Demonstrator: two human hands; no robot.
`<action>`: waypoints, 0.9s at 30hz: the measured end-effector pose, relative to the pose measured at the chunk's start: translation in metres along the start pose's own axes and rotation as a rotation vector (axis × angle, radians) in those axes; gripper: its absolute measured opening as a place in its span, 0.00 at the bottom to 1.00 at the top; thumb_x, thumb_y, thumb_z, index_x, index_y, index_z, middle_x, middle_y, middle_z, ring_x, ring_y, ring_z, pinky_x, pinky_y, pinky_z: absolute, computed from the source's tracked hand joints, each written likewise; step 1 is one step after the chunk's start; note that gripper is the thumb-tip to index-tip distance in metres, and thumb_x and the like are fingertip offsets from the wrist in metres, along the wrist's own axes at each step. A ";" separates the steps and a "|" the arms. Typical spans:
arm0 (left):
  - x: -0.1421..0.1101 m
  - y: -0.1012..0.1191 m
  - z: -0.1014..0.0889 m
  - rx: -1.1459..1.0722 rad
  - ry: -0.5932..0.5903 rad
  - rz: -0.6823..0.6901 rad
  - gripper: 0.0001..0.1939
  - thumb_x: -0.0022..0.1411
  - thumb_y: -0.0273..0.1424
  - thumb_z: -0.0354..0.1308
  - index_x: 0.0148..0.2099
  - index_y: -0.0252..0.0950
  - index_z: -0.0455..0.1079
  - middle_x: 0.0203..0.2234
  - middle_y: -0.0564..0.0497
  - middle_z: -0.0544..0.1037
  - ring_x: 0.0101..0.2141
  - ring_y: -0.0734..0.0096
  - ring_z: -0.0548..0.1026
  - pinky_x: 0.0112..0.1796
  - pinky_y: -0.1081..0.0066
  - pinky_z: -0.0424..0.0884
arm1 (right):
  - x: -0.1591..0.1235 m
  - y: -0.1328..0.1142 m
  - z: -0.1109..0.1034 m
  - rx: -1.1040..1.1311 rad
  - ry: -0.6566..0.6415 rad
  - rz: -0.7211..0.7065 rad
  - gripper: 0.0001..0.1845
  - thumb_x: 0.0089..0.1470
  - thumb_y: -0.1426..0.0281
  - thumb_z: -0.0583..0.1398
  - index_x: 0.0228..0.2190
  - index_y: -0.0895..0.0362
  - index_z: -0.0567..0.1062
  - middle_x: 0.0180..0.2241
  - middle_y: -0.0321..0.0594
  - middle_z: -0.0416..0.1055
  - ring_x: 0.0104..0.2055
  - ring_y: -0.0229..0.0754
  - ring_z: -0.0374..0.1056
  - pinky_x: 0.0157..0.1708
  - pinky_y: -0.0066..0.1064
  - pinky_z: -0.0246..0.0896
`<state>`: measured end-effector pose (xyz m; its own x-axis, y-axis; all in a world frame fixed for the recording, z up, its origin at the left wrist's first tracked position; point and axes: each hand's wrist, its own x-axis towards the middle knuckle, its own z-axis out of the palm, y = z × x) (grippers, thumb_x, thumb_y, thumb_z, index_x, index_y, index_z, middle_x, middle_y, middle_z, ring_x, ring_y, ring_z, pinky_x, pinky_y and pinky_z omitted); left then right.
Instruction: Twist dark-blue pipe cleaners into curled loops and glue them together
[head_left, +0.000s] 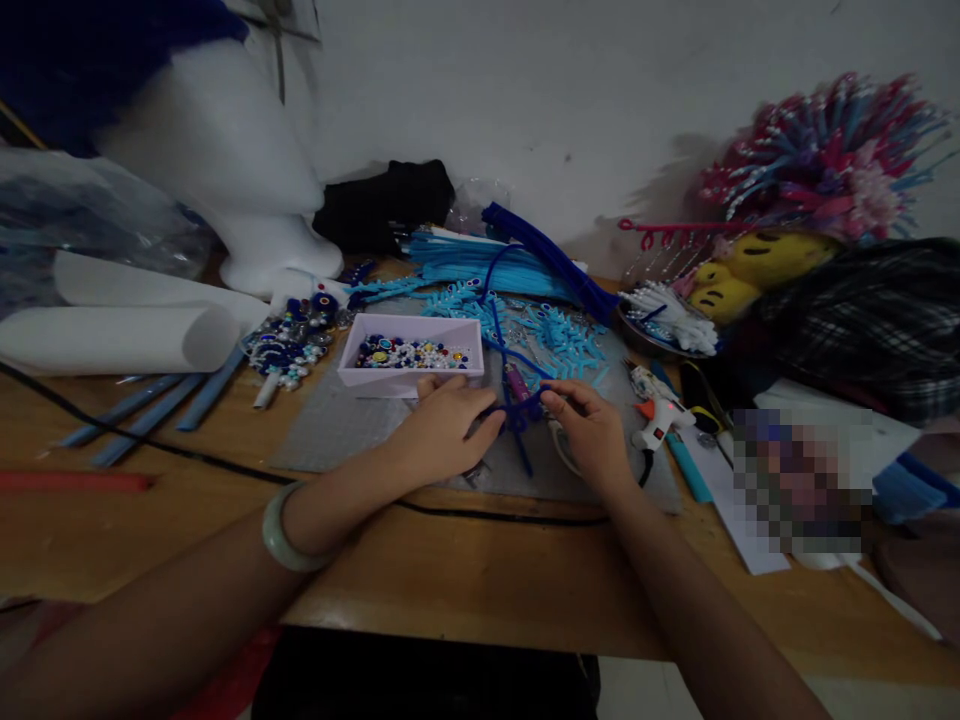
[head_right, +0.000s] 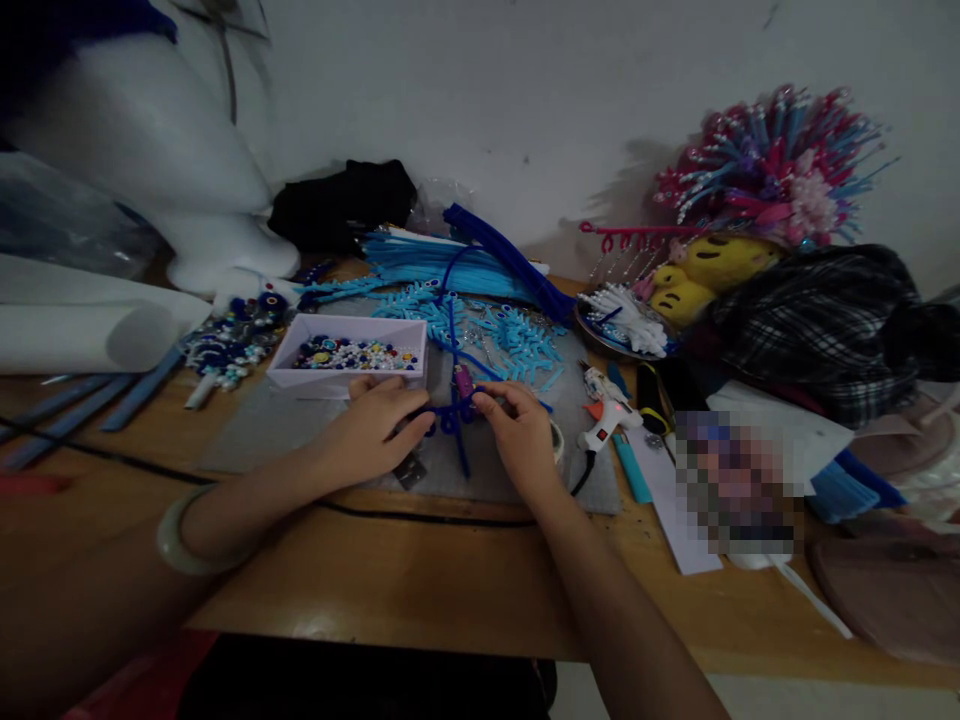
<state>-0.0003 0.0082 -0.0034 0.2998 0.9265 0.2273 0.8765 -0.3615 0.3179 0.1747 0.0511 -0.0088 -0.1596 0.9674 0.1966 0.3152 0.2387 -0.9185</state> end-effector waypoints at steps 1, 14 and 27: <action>0.000 0.000 0.001 -0.006 0.002 0.000 0.14 0.60 0.34 0.41 0.29 0.36 0.64 0.24 0.49 0.71 0.33 0.61 0.66 0.33 0.63 0.54 | 0.000 0.000 0.000 -0.002 0.000 -0.005 0.10 0.44 0.65 0.59 0.29 0.56 0.75 0.29 0.37 0.69 0.30 0.37 0.62 0.31 0.29 0.55; 0.001 0.000 0.003 -0.055 0.009 -0.073 0.10 0.59 0.32 0.44 0.30 0.36 0.65 0.26 0.50 0.73 0.34 0.62 0.67 0.35 0.61 0.53 | 0.000 0.002 -0.001 -0.117 -0.006 -0.119 0.08 0.46 0.66 0.59 0.28 0.56 0.75 0.28 0.38 0.69 0.28 0.36 0.61 0.29 0.29 0.56; -0.003 0.004 0.003 -0.121 0.028 -0.081 0.09 0.58 0.31 0.45 0.29 0.37 0.63 0.23 0.53 0.70 0.30 0.66 0.67 0.33 0.65 0.52 | -0.002 0.000 -0.002 -0.164 0.010 -0.184 0.07 0.47 0.66 0.59 0.29 0.56 0.74 0.29 0.37 0.69 0.28 0.36 0.61 0.29 0.29 0.55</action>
<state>0.0031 0.0045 -0.0057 0.2179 0.9506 0.2211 0.8453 -0.2971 0.4442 0.1773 0.0492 -0.0083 -0.2190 0.9072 0.3593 0.4292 0.4203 -0.7995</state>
